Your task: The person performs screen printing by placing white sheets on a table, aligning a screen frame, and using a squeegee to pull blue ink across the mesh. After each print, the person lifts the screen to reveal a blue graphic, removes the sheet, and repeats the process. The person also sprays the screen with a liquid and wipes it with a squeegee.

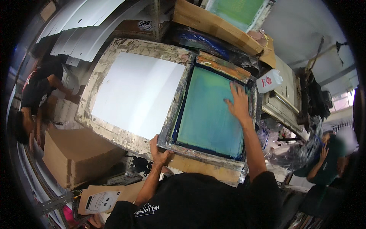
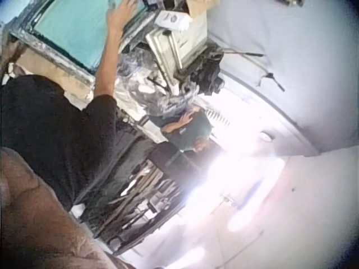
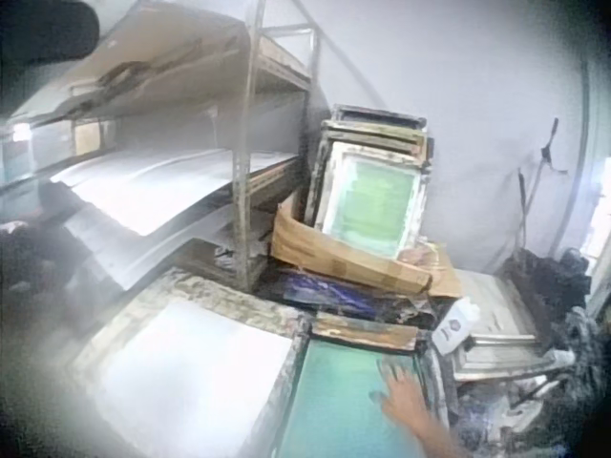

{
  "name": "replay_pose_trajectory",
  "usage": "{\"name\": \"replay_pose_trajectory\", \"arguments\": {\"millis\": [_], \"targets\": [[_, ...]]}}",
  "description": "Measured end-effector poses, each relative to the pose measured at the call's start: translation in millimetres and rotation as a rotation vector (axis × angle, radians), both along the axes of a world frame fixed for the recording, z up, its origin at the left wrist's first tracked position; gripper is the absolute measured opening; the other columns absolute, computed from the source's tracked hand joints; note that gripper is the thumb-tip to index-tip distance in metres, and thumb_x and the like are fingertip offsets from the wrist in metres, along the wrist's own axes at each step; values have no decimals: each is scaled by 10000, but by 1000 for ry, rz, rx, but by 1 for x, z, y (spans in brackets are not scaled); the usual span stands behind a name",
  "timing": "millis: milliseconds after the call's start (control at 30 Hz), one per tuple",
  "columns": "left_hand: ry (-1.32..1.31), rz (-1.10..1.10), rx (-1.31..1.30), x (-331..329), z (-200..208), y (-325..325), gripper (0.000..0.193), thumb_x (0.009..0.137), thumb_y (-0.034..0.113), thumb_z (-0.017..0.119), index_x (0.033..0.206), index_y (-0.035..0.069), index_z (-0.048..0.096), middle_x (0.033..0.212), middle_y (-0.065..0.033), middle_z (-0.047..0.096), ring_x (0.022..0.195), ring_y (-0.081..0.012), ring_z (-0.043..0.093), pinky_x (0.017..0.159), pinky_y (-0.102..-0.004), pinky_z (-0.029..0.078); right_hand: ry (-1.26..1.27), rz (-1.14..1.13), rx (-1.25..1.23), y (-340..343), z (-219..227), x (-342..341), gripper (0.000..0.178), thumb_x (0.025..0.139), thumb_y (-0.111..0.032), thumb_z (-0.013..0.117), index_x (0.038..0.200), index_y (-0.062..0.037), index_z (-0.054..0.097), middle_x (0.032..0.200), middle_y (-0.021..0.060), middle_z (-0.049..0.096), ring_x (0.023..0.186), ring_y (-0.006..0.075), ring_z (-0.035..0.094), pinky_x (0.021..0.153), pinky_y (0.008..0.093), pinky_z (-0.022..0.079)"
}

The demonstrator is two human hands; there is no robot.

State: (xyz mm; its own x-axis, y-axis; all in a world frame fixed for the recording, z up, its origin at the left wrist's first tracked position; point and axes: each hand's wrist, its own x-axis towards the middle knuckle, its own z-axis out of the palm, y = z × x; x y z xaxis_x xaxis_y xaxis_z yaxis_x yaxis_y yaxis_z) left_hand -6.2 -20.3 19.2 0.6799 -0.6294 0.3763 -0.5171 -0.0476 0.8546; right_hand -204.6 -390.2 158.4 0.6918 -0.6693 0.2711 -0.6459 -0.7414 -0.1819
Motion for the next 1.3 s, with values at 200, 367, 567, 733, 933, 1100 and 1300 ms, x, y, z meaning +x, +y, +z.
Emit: {"name": "replay_pose_trajectory", "arguments": {"millis": [200,367,567,733,933,1100,1300], "targets": [[-46,-23,74,4,-20,1,782,706,463,819,1248,-23,534,1197,-215,587,1092,-396,544,963,-498,400,186,-89,-208,-159,-74,85,800,866,-251,713,1547,-142,308,1557,135,331,1407,392,331,1113,553,321],[-78,-25,68,7,-22,7,791,722,486,804,1261,-27,536,1194,-217,601,1080,-395,552,944,-490,399,135,47,57,-203,-79,104,577,867,-160,693,1414,-164,507,1388,187,556,1264,377,537,1045,514,444],[-52,-24,67,7,-18,4,808,755,566,758,1257,-31,551,1177,-203,613,1075,-386,551,941,-487,401,-14,69,20,-179,-84,101,474,840,-77,682,1301,-137,589,1298,195,617,1150,373,603,977,506,472],[-46,-45,100,7,-19,6,818,753,557,761,1273,-34,540,1178,-206,608,1072,-388,542,949,-487,400,25,44,-34,-150,-90,91,453,823,-97,691,1266,-147,608,1141,157,678,1058,366,623,876,491,480],[-8,-49,108,7,-22,10,799,681,395,805,1296,-35,529,1177,-219,594,1094,-411,528,989,-491,398,-36,96,-107,-61,-97,53,420,775,-91,674,1190,-145,643,1024,130,685,977,324,631,782,463,450],[-28,-63,131,6,-18,9,806,707,383,813,1323,-43,514,1185,-217,588,1123,-401,520,996,-484,391,-5,58,-105,55,-82,13,394,772,-90,671,1160,-159,673,945,107,669,916,306,626,729,452,429],[-37,-81,110,7,-20,11,811,720,390,806,1333,-48,507,1172,-210,589,1102,-385,521,990,-476,391,-3,80,36,188,-58,-31,398,758,-74,666,1152,-132,679,874,103,629,868,300,608,698,439,405]]}}
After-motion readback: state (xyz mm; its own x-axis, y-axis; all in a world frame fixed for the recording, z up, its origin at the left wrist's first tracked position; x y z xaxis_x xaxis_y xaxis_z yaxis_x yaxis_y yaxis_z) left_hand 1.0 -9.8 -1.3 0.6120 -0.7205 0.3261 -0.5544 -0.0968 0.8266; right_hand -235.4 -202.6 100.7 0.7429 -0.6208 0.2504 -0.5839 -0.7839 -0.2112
